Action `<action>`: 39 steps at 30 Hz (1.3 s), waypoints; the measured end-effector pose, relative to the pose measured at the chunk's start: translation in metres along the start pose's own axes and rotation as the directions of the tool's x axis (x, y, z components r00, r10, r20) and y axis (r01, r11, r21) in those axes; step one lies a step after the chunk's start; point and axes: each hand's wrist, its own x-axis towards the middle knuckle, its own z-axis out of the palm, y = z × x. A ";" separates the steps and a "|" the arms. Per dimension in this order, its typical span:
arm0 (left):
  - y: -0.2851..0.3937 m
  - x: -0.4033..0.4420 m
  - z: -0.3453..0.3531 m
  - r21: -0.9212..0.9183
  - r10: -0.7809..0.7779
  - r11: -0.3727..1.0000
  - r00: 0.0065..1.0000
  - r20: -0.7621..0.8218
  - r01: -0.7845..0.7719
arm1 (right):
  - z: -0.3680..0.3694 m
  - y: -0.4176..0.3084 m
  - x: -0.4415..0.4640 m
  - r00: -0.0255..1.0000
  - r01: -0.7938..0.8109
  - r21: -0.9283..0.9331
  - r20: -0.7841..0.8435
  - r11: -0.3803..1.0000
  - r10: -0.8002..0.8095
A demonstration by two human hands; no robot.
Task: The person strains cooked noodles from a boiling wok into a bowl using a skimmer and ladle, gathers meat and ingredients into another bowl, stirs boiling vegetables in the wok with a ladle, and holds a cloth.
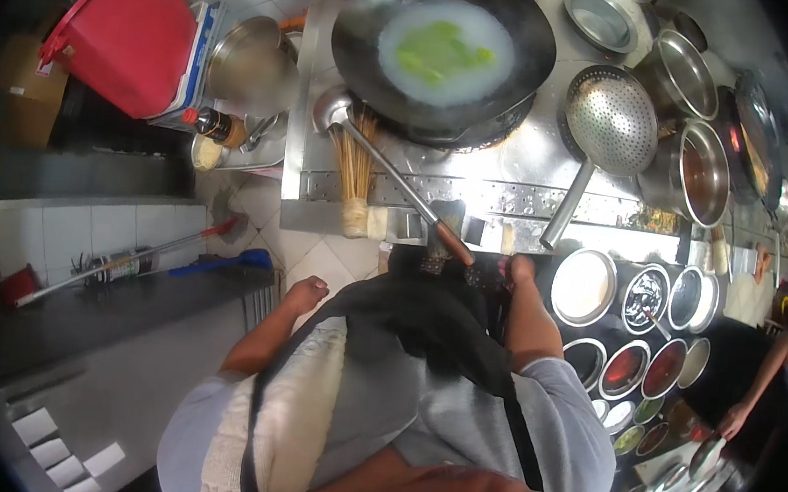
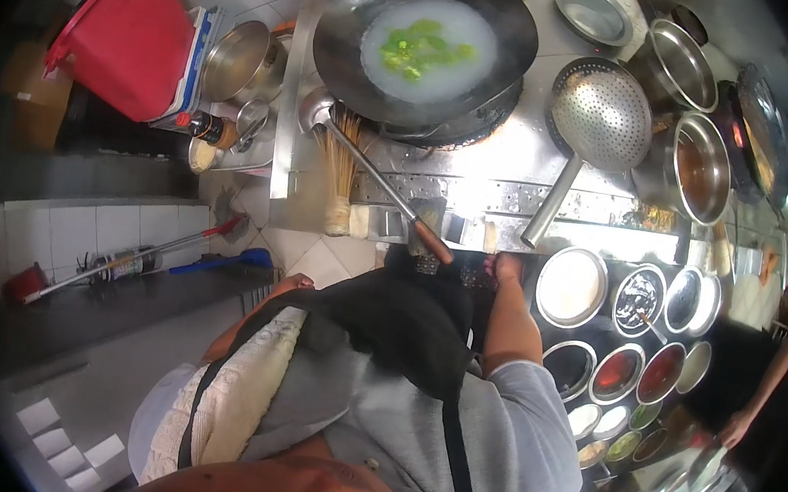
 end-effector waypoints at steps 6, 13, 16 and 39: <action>0.028 -0.003 -0.020 0.084 0.040 0.996 0.993 -0.111 -0.031 | 0.045 -0.059 -0.154 0.758 0.303 -0.935 0.353 0.184 0.548; -0.012 0.006 -0.021 0.218 0.029 0.976 0.998 -0.062 -0.015 | 0.160 -0.151 -0.271 0.475 0.680 -0.691 0.669 -0.244 -0.573; -0.020 0.007 -0.024 0.255 0.059 0.967 0.993 -0.101 -0.031 | 0.196 -0.145 -0.226 0.566 0.568 -0.732 0.679 -0.376 -0.468; -0.057 -0.006 0.012 -0.077 0.019 0.996 0.981 -0.192 -0.035 | 0.192 -0.244 -0.296 0.500 0.823 -0.530 0.509 0.202 -0.701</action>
